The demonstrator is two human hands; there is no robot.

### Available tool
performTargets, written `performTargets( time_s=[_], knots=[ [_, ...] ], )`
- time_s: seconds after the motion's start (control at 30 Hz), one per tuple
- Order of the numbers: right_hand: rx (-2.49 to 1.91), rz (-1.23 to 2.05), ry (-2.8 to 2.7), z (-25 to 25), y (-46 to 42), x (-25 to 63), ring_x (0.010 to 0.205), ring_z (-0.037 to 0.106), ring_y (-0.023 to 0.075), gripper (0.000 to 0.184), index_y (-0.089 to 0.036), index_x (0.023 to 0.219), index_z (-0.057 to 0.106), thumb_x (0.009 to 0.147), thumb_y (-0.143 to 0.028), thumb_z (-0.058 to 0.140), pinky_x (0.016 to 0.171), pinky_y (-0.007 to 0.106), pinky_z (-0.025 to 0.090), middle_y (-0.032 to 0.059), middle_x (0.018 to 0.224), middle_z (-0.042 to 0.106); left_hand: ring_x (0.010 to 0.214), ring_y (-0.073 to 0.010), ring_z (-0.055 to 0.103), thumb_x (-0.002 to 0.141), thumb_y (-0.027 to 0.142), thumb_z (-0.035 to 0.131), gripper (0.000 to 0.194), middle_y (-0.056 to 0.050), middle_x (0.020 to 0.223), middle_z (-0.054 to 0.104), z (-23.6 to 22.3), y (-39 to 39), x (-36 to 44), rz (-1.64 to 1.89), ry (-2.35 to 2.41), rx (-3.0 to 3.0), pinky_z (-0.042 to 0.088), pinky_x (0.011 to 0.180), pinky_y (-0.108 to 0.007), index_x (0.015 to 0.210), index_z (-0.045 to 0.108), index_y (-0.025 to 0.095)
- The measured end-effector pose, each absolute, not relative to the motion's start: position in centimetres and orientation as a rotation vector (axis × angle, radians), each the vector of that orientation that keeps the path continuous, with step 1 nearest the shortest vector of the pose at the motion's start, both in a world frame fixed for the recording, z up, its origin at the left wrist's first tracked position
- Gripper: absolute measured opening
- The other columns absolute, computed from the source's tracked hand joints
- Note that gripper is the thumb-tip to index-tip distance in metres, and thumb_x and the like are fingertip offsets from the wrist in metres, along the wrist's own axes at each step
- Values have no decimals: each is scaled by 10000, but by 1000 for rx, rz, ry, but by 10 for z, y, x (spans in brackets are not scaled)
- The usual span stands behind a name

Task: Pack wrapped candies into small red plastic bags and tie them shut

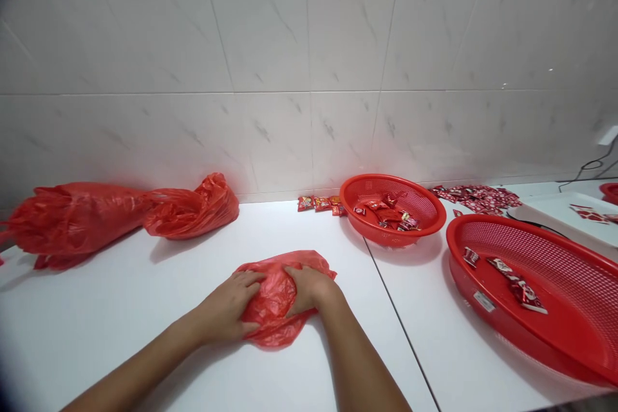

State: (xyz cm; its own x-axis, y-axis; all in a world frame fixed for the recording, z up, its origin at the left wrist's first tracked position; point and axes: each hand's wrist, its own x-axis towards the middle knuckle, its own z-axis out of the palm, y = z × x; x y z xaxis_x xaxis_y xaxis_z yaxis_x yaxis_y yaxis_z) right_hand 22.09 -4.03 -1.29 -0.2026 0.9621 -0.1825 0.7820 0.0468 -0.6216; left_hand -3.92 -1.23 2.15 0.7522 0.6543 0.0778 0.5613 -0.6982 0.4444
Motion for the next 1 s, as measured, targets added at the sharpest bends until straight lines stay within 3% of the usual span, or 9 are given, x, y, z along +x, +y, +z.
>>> performTargets(
  time_s=[0.1, 0.2, 0.3, 0.4, 0.53, 0.6, 0.7, 0.9, 1.0],
  knots=[
    [-1607, 913, -2074, -8, -42, 220, 1104, 686, 355, 1047, -306, 1511, 586, 535, -416, 947, 840, 390, 539, 104, 1274, 727, 1323, -444, 574, 694, 373, 853, 629, -155, 1469, 629, 6, 8, -58, 457, 995, 2394, 435, 1132, -550, 1298, 729, 250],
    [-1493, 817, -2020, -3, -44, 211, 970, 702, 301, 806, -303, 1392, 674, 613, -312, 881, 726, 328, 511, 61, 1144, 761, 1249, -387, 608, 767, 344, 801, 694, -125, 1388, 664, -1, 20, -71, 563, 1020, 2299, 479, 1089, -498, 1441, 640, 290],
    [-1502, 736, -1949, -5, -44, 200, 963, 703, 288, 644, -278, 1311, 712, 677, -266, 827, 720, 321, 506, 67, 1146, 759, 1226, -316, 613, 856, 213, 637, 637, -92, 1403, 621, 0, 21, -74, 495, 923, 2418, 494, 1079, -444, 1476, 622, 360],
    [-1566, 717, -1908, -8, -42, 197, 1029, 695, 319, 559, -244, 1257, 728, 707, -288, 817, 783, 361, 529, 92, 1178, 750, 1196, -291, 632, 872, 165, 554, 519, -97, 1410, 591, 2, 20, -74, 429, 910, 2526, 521, 1038, -407, 1331, 737, 326],
    [-1605, 760, -1901, -9, -41, 206, 1141, 684, 340, 624, -231, 1336, 709, 718, -254, 789, 877, 392, 550, 103, 1297, 724, 1111, -267, 666, 961, 318, 533, 255, -84, 1340, 630, 1, 23, -74, 487, 1071, 2555, 548, 990, -395, 994, 769, 228],
    [-1600, 782, -1918, -8, -41, 209, 1231, 652, 347, 713, -250, 1435, 656, 731, -229, 767, 942, 406, 547, 92, 1397, 683, 1056, -252, 683, 1010, 427, 499, 353, -68, 1282, 668, -3, 27, -74, 525, 1177, 2551, 554, 966, -394, 830, 715, 214],
    [-1568, 754, -1955, -7, -40, 207, 1318, 602, 352, 774, -289, 1509, 598, 754, -183, 734, 1029, 436, 522, 69, 1447, 652, 980, -238, 703, 1031, 463, 475, 411, -63, 1225, 702, -11, 32, -72, 568, 1283, 2564, 562, 914, -392, 767, 666, 212],
    [-1488, 608, -1841, -9, -37, 195, 1175, 655, 289, 289, -268, 1133, 830, 863, -228, 736, 1031, 392, 531, 69, 1201, 700, 827, -215, 681, 1000, 256, 468, 226, -58, 1010, 715, -15, 31, -71, 585, 1262, 2624, 567, 762, -367, 935, 680, 214],
    [-1488, 623, -1913, -11, -38, 191, 1205, 649, 270, 289, -287, 1163, 820, 909, -247, 687, 1050, 371, 511, 37, 1250, 713, 1075, -227, 691, 956, 111, 427, 456, -62, 1271, 697, -18, 31, -75, 605, 1088, 2644, 590, 899, -378, 1302, 679, 267]
  ],
)
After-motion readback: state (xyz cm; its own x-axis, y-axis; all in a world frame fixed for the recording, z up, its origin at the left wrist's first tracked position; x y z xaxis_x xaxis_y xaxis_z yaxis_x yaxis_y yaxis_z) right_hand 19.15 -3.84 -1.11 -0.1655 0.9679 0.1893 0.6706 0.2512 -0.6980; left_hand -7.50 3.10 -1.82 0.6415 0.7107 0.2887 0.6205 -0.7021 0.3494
